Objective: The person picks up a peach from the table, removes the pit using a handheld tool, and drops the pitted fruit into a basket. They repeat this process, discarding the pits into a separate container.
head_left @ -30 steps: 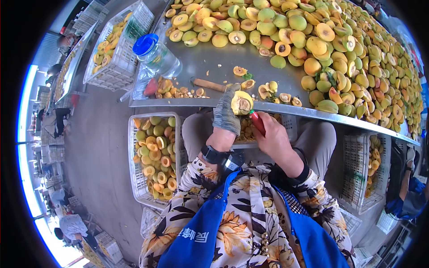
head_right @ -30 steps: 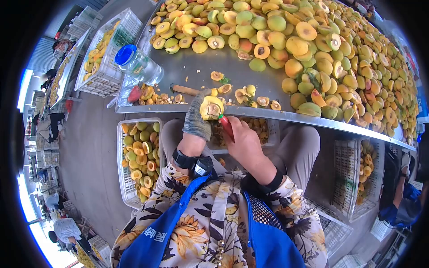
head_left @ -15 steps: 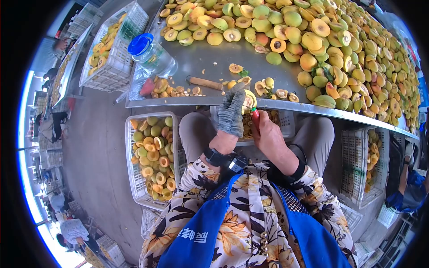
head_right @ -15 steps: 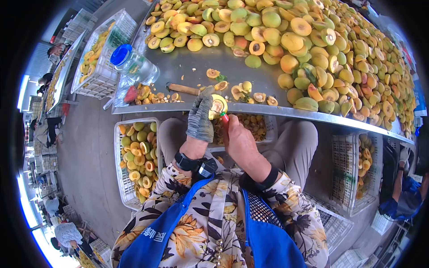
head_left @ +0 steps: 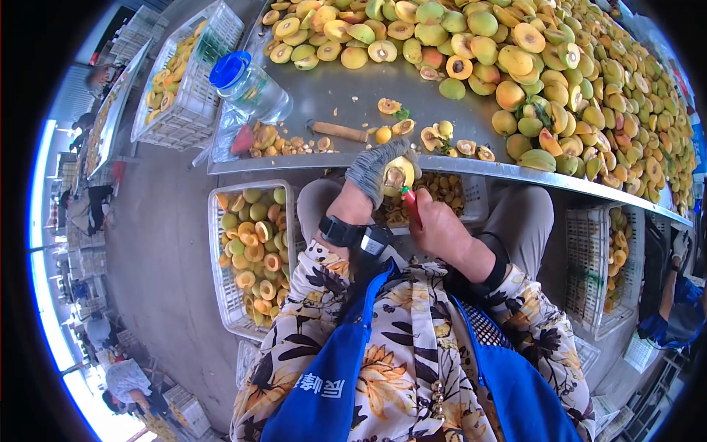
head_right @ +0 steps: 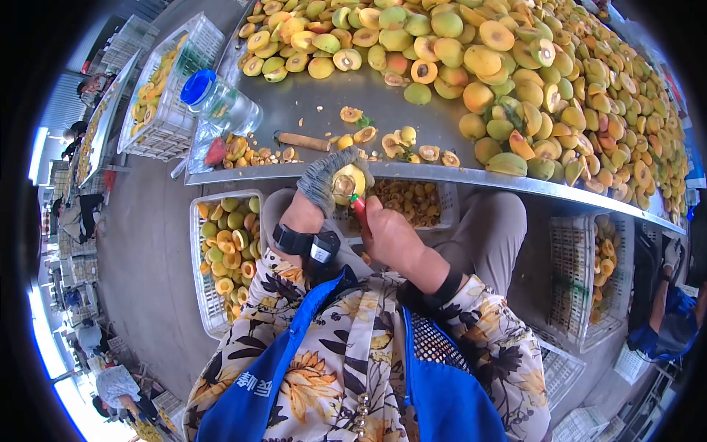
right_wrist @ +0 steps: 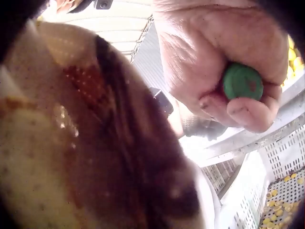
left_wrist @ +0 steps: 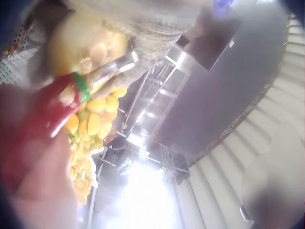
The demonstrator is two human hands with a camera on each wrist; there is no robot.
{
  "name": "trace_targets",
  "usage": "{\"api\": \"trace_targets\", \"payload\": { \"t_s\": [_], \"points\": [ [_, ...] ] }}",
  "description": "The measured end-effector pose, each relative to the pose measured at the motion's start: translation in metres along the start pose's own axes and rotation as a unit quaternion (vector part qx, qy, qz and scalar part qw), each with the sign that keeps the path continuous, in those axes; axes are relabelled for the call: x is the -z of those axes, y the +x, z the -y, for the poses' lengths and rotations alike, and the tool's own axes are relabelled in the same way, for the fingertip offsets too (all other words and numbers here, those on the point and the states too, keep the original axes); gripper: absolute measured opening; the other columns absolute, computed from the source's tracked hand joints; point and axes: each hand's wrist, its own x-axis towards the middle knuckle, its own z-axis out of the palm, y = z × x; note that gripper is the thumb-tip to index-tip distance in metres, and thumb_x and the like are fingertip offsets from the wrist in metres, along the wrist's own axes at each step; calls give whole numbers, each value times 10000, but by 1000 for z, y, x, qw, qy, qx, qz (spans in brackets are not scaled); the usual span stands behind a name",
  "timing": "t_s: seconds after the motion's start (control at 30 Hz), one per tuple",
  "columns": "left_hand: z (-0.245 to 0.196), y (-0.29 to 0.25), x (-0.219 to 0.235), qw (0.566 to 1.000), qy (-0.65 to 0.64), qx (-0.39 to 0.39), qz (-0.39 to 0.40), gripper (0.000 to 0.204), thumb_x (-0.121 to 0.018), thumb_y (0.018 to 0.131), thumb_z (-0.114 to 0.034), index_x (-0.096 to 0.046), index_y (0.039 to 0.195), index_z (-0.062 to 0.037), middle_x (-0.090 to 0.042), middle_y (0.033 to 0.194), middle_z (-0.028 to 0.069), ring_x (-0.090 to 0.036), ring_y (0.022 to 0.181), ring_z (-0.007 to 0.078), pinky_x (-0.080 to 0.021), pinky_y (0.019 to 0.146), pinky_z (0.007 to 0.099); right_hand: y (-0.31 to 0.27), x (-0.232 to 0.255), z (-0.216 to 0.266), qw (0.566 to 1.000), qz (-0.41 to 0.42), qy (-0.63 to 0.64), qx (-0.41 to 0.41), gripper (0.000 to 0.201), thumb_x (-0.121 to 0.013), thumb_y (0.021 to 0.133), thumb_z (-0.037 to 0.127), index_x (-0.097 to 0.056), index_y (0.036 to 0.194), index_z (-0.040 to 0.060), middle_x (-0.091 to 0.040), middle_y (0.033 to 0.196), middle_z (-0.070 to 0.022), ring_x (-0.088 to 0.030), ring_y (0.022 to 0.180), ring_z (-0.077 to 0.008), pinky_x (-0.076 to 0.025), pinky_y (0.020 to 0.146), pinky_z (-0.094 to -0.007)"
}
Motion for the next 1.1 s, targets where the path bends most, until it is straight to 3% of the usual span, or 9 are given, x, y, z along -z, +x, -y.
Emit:
{"api": "trace_targets", "payload": {
  "t_s": [0.03, 0.07, 0.17, 0.23, 0.33, 0.4, 0.63, 0.7, 1.1],
  "points": [
    [4, 3, 2, 999, 3, -35, -12, 226, -530, 839, -204, -564, 946, -9, -611, 817, 102, -601, 744, 188, -486, 648, 277, 3, -1, -1, 1000, -9, 13, -7, 221, -505, 713, 15, -374, 880, -45, -534, 630, -256, -540, 648, -432, -426, 579, -472],
    [8, 2, -8, 917, 270, -289, -45, 232, -517, 849, -210, -565, 967, -16, -613, 820, 79, -602, 743, 167, -492, 648, 281, 3, 0, -1, 1000, -9, 14, -6, 221, -505, 713, 15, -374, 880, -45, -534, 630, -256, -540, 648, -432, -426, 579, -472],
    [-7, -11, -26, 990, 41, -73, -110, 242, -499, 860, -209, -564, 995, -18, -607, 878, 68, -596, 796, 154, -492, 691, 276, 5, -1, -2, 998, -36, 56, -21, 242, -516, 710, 23, -408, 921, -27, -537, 643, -251, -543, 666, -428, -426, 590, -461],
    [0, -13, -22, 977, 117, -143, -106, 242, -511, 825, -143, -542, 1027, -12, -597, 917, 80, -587, 831, 166, -482, 724, 280, 10, -4, -5, 984, -151, 40, 82, 256, -522, 713, 30, -432, 949, -9, -537, 652, -253, -544, 682, -426, -426, 599, -451],
    [7, -11, -14, 919, 268, -275, -92, 339, -537, 755, -12, -499, 1091, -1, -575, 996, 105, -568, 902, 191, -463, 790, 286, 8, 1, 6, 991, -97, 86, 8, 252, -525, 728, 42, -431, 955, -14, -541, 661, -255, -543, 677, -429, -427, 592, -449],
    [6, -11, -11, 679, 606, -396, -122, 439, -540, 681, 50, -480, 1112, -12, -566, 1013, 120, -563, 908, 216, -454, 807, 301, 5, 1, 10, 992, -85, 87, -22, 246, -525, 734, 47, -425, 949, -17, -539, 659, -258, -543, 670, -430, -425, 587, -452],
    [15, -10, -23, 829, 416, -358, -104, 370, -528, 723, 6, -499, 1091, -19, -560, 1015, 113, -548, 916, 206, -445, 812, 296, 5, -7, 6, 988, -110, 93, -46, 268, -541, 761, 82, -408, 971, -19, -540, 694, -268, -539, 691, -442, -433, 575, -437],
    [14, -8, -28, 943, 150, -283, -87, 258, -493, 828, -114, -520, 1066, -18, -556, 1004, 81, -539, 895, 165, -444, 802, 281, 5, -9, 4, 987, -117, 98, -51, 263, -542, 761, 82, -408, 963, -19, -541, 700, -268, -538, 694, -443, -432, 577, -439],
    [26, -2, -32, 951, 118, -267, -97, 263, -461, 888, -230, -536, 1041, -30, -579, 937, 35, -551, 834, 124, -459, 745, 244, 2, -2, 14, 978, -104, 161, -82, 221, -520, 741, 53, -404, 919, -9, -525, 684, -259, -534, 718, -443, -427, 611, -415]
  ]
}}
